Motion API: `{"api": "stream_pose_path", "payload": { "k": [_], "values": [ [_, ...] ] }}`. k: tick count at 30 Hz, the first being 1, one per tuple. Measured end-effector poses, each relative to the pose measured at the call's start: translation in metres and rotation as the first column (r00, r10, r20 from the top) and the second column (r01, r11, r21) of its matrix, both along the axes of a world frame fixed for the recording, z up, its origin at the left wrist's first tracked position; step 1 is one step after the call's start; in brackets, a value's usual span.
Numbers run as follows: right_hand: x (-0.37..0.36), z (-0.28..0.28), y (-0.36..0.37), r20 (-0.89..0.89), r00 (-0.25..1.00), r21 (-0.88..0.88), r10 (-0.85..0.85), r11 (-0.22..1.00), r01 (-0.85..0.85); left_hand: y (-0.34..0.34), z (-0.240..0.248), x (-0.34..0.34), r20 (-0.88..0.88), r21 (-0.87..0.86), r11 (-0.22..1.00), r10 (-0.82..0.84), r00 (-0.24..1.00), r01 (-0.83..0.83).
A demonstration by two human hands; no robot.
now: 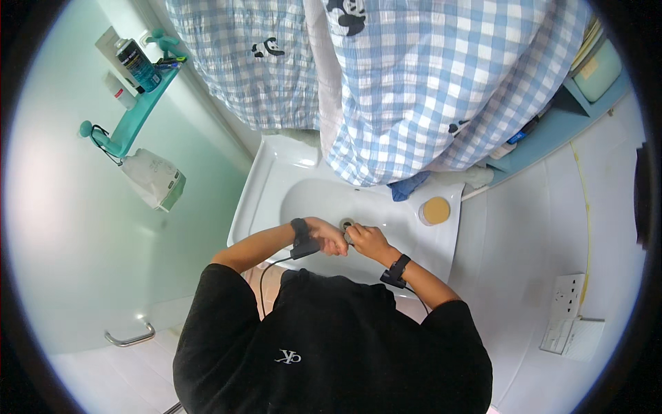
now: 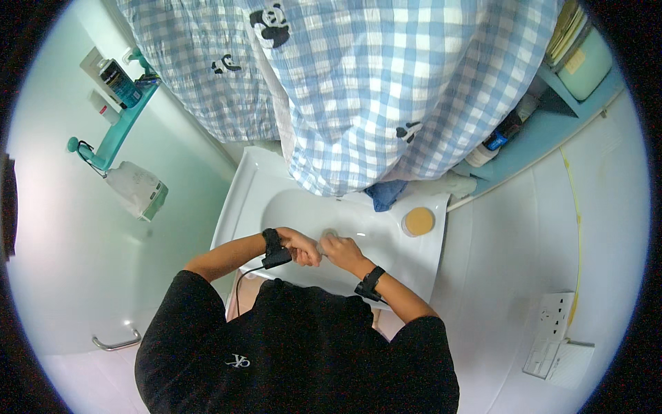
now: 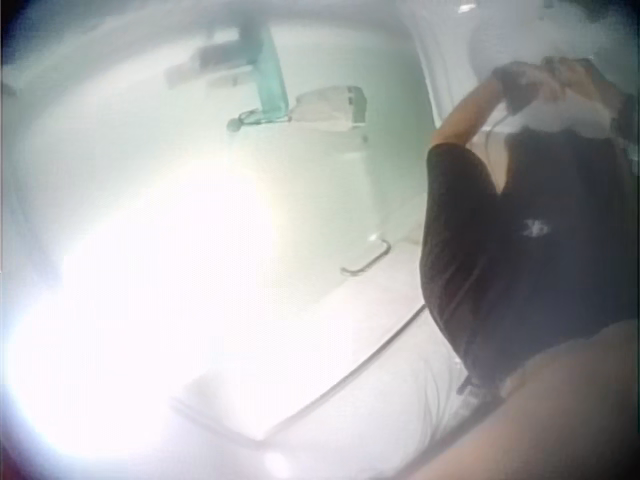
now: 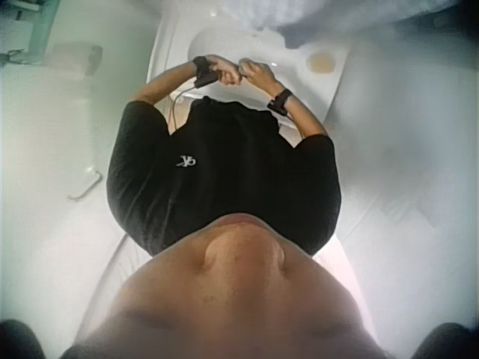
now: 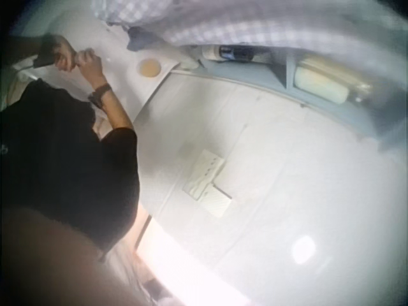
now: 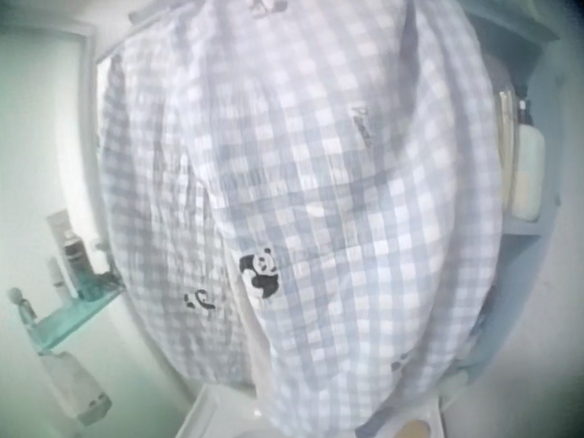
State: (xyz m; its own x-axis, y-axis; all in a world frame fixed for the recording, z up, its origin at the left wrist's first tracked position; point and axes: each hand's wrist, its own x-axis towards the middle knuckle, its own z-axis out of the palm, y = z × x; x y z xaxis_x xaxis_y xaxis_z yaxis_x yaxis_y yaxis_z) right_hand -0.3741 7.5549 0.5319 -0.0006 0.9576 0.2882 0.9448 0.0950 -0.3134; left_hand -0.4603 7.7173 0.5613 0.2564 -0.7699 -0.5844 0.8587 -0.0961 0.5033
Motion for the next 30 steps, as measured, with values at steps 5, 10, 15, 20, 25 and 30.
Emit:
{"api": "stream_pose_path", "payload": {
  "k": [5, 10, 15, 20, 25, 30],
  "values": [
    [0.007, 0.024, 0.009, 0.063, 0.998, 0.122, 0.029, 0.992, -0.036, 0.0, 0.011, -0.001, 0.097, 0.136, 0.982, 0.12, 0.988, -0.132],
    [0.01, 0.04, 0.004, 0.059, 0.998, 0.15, -0.005, 0.989, -0.004, -0.01, 0.019, -0.01, -0.097, -0.15, 0.835, 0.52, 0.849, -0.529],
    [0.014, 0.04, 0.009, 0.163, 0.987, -0.071, 0.01, 0.998, 0.002, -0.017, 0.016, -0.008, -0.045, 0.022, 0.82, 0.572, 0.819, -0.571],
    [0.018, 0.012, 0.012, 0.236, 0.962, -0.204, 0.137, 0.975, -0.089, -0.033, -0.019, 0.0, 0.293, 0.35, 0.841, 0.321, 0.9, -0.414],
    [0.016, -0.008, 0.022, 0.139, 0.987, -0.293, 0.078, 0.956, -0.035, -0.031, -0.029, -0.001, 0.541, 0.53, 0.627, 0.268, 0.797, -0.57],
    [0.011, -0.02, 0.037, 0.149, 0.989, -0.438, 0.01, 0.897, 0.057, -0.029, -0.049, -0.002, 0.657, 0.744, 0.333, -0.214, 0.723, -0.579]
  ]
}}
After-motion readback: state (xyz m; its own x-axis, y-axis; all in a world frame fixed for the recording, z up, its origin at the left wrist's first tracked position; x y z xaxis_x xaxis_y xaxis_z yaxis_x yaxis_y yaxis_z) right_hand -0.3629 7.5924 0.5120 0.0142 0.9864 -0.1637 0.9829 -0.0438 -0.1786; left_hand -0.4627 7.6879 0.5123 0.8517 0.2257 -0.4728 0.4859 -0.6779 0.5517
